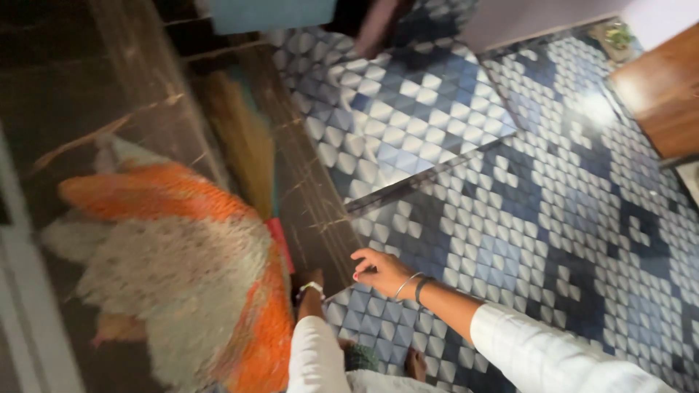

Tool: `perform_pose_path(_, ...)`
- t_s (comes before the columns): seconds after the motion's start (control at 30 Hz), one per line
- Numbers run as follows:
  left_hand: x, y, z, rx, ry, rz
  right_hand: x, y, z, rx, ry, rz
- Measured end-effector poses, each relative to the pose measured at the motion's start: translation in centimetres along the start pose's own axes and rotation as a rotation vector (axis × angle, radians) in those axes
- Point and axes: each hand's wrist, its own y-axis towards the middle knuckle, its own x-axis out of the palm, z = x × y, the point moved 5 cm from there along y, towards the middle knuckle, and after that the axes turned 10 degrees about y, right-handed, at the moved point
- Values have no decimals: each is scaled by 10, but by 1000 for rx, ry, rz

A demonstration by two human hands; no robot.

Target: The person sweeps the floor and stairs, picks up two mats, shakes them out to clean them, and then places them back on the floor.

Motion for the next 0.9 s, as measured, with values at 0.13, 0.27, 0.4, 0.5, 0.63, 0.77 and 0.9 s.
perform_pose_path(0.13, 27, 23, 18, -39, 10, -30, -21, -17, 17, -42, -43, 27)
perform_pose_path(0.27, 56, 47, 42, -49, 10, -41, -41, -35, 52, -139, -4, 27)
perform_pose_path(0.4, 77, 41, 28, -58, 2, -41, -65, -45, 96, -124, -34, 77)
perform_pose_path(0.5, 90, 10, 15, -87, -23, -22, -70, -74, 126, -174, -9, 94)
perform_pose_path(0.63, 85, 16, 68, 32, -284, 34, -96, -91, 135, -124, 82, 130)
perform_pose_path(0.77, 178, -27, 160, 212, -230, -235, -122, -136, 152, -36, 321, 128)
perform_pose_path(0.9, 221, -89, 214, 226, -269, -88, -153, -190, 165, 111, 665, 113)
